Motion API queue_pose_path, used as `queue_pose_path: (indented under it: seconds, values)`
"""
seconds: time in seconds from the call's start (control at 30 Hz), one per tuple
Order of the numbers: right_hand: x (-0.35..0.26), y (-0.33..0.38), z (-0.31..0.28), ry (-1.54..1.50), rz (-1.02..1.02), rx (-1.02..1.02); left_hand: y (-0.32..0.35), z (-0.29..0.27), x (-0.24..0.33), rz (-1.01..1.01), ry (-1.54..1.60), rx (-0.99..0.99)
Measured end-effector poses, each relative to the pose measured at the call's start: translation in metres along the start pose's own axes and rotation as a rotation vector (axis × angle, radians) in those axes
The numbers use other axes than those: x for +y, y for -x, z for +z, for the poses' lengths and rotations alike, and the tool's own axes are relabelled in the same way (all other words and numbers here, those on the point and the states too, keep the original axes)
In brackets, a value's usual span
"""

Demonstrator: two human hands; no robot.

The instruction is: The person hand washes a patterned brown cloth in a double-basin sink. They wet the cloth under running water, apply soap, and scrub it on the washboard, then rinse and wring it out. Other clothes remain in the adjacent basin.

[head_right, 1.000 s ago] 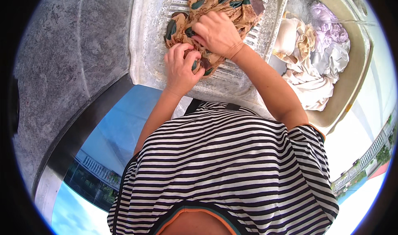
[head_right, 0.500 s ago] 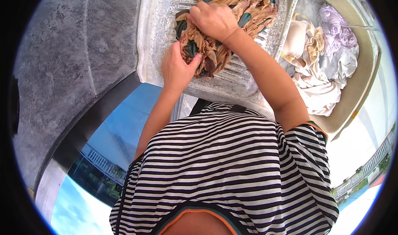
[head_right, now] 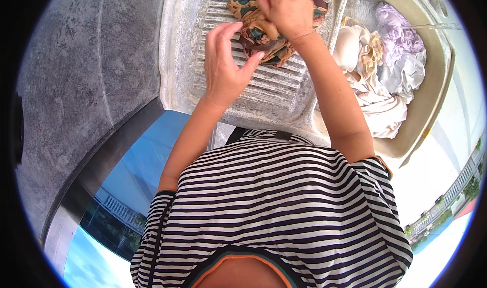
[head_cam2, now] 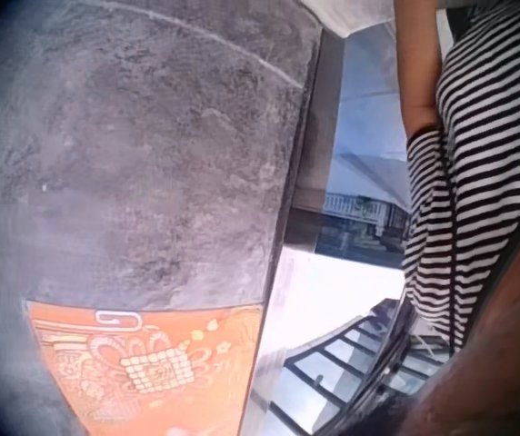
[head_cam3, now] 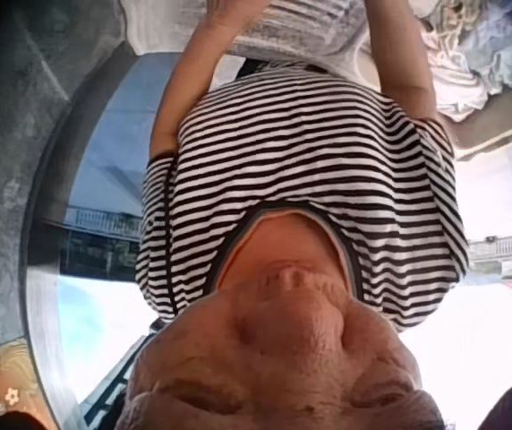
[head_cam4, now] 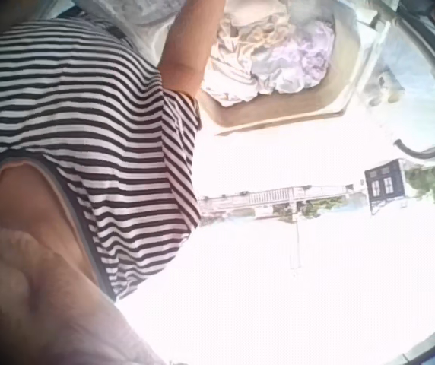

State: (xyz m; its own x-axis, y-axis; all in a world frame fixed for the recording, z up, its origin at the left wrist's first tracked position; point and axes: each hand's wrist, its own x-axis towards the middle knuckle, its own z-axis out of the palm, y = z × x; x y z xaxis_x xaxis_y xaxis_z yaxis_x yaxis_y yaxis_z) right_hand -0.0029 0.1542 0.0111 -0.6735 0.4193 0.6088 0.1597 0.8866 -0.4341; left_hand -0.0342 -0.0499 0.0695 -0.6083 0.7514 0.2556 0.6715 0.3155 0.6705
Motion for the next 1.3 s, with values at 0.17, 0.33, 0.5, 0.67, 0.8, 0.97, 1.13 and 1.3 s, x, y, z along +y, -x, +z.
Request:
queue_pose_path:
  seconds: [0.17, 0.33, 0.5, 0.67, 0.8, 0.97, 1.13, 1.3]
  values:
    - [0.062, 0.0, 0.024, 0.351, -0.032, -0.303, -0.005, 0.022, -0.023, -0.025, -0.145, -0.228]
    - [0.028, -0.051, -0.035, 0.217, 0.424, -0.147, 0.006, 0.031, -0.036, -0.005, -0.058, -0.133]
    - [-0.017, 0.042, -0.018, -0.033, -0.227, -0.26, 0.021, 0.001, -0.022, -0.11, -0.033, -0.267]
    - [0.098, -0.02, 0.0, 0.332, 0.044, -0.197, 0.029, -0.024, 0.001, -0.114, 0.021, -0.335]
    - [0.051, -0.016, -0.023, 0.122, 0.323, -0.271, 0.067, -0.038, 0.004, -0.342, 0.112, -0.413]
    - [-0.066, 0.07, -0.043, -0.111, -0.202, -0.474, 0.069, -0.034, 0.002, -0.311, 0.108, -0.403]
    - [0.035, 0.002, 0.011, 0.209, 0.029, -0.325, 0.042, -0.017, -0.002, 0.043, -0.072, -0.313]
    - [0.019, -0.015, -0.004, 0.242, 0.242, -0.416, 0.043, -0.02, -0.005, -0.198, 0.066, -0.279]
